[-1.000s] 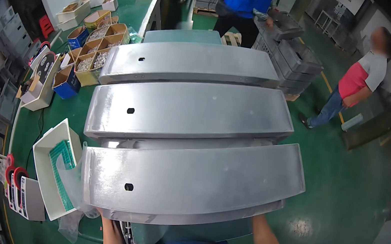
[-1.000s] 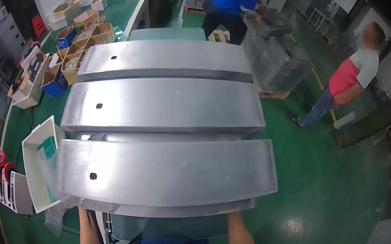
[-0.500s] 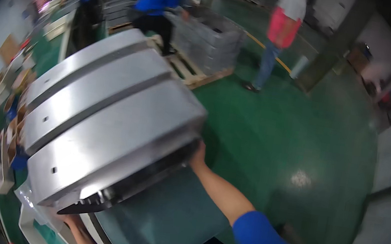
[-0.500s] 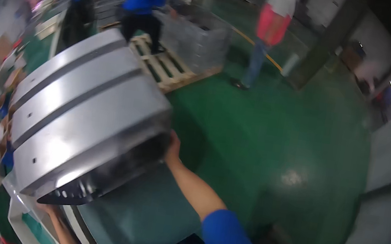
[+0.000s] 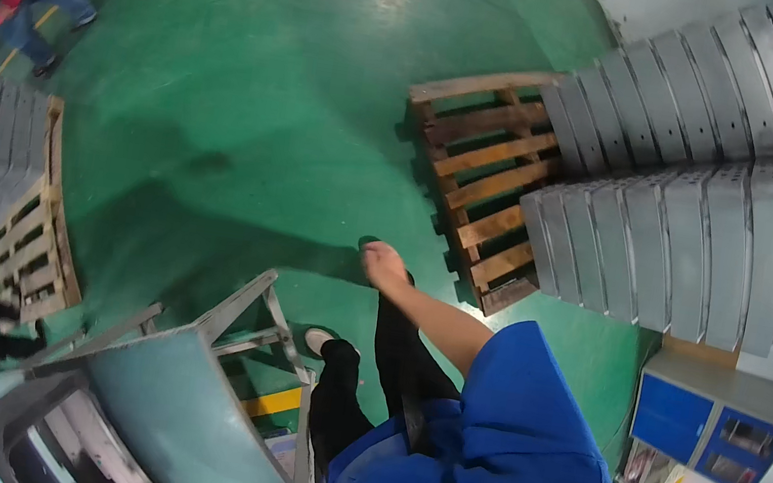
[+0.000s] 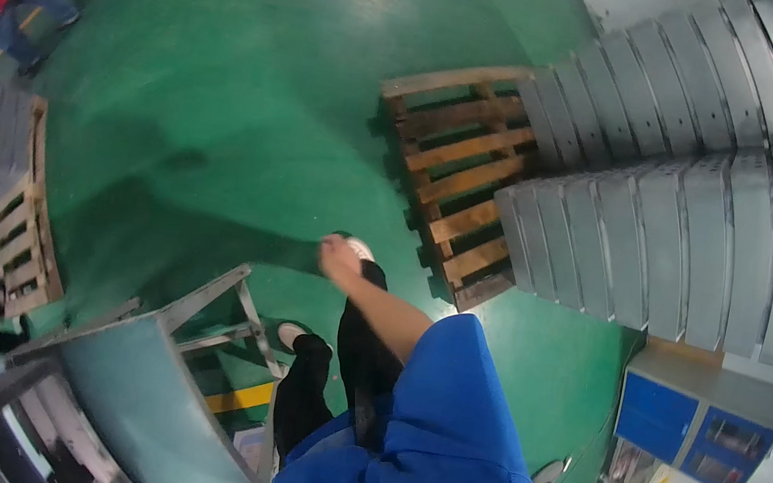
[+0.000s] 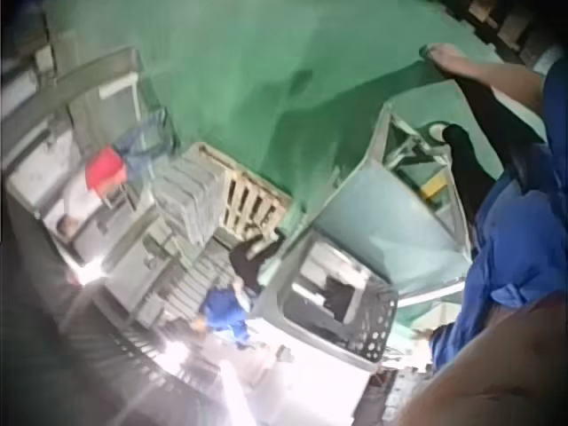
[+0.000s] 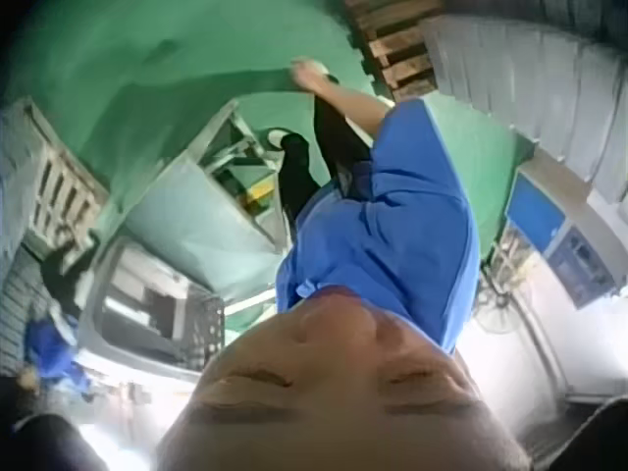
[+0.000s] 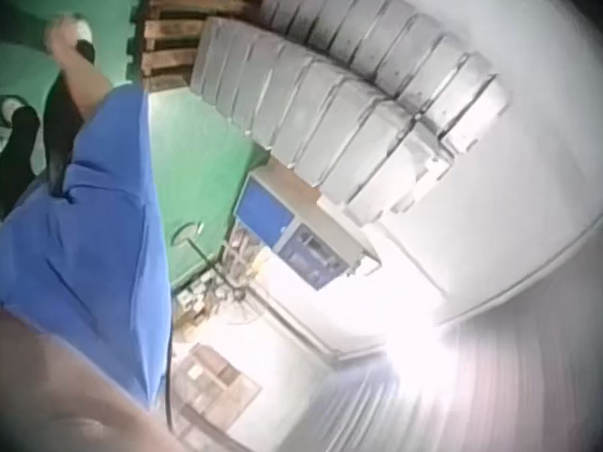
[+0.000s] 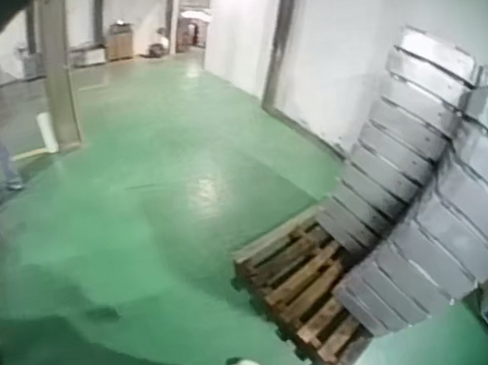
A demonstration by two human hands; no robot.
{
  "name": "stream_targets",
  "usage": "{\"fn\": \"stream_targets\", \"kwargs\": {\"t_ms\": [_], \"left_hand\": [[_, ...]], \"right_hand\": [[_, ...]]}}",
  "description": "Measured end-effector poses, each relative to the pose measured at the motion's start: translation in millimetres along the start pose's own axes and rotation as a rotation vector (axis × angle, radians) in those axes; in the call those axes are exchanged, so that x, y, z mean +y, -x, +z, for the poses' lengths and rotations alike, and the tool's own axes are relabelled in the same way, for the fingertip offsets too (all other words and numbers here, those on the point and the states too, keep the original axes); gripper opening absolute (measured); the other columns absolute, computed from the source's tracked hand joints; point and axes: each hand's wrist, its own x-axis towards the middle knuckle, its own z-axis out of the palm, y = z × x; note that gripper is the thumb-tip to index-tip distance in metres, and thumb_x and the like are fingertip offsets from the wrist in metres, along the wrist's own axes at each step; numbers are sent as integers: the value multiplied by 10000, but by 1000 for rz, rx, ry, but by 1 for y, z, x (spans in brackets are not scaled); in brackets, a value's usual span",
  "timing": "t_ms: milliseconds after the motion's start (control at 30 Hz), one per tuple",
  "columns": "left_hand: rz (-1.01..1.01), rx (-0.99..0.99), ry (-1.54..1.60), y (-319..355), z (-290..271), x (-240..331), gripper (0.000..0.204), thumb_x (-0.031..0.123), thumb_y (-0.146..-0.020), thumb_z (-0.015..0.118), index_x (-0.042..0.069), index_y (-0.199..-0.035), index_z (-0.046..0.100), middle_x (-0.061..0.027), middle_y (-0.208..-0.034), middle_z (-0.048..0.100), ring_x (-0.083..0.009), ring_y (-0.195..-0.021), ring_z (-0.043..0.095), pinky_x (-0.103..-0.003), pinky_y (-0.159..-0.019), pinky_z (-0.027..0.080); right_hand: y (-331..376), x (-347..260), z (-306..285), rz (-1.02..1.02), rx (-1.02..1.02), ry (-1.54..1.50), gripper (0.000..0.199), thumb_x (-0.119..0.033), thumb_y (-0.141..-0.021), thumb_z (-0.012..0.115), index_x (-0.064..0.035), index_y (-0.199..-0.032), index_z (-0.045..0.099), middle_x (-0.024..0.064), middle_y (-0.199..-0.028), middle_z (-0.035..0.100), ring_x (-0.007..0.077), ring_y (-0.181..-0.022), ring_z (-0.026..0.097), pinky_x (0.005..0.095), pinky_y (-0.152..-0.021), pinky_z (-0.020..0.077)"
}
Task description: Applying small green adhesive pads to the inside of a metal chassis.
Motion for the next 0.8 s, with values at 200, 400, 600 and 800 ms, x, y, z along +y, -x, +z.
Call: {"fn": "stream_targets", "kwargs": {"t_ms": [200, 400, 600, 800], "left_hand": [[76, -441, -170, 60, 169, 78, 286, 202, -816, 525, -39, -964, 566, -131, -923, 609, -209, -748, 567, -335, -717, 458], [38, -562, -470, 72, 225, 141, 281, 205, -826, 517, -30, -968, 573, -133, -934, 610, -213, -754, 566, -334, -717, 457], [-71, -477, -639, 38, 174, 143, 276, 208, -836, 509, -22, -971, 580, -135, -946, 612, -217, -759, 564, -332, -716, 456], [43, -388, -355, 43, 222, 235, 253, 249, -799, 570, 18, -900, 588, -191, -807, 587, -294, -672, 550, -354, -645, 441]], "right_hand": [[-25, 214, -353, 322, 817, 160, 269, -208, -771, 518, -45, -978, 574, 157, -1030, 565, 310, -992, 516, 386, -852, 403], [192, 86, -812, -289, 2107, 1159, 327, -113, -829, 498, 63, -1097, 433, 217, -1127, 443, 368, -1069, 404, 449, -920, 309], [250, 53, -963, 734, 1343, 838, 408, -348, -907, 277, -86, -1169, 449, 183, -1049, 535, 361, -956, 504, 393, -825, 395], [313, 90, -1005, 699, 1382, 835, 400, -267, -904, 273, -200, -1292, 346, 166, -1132, 509, 311, -955, 540, 408, -817, 410]]}}
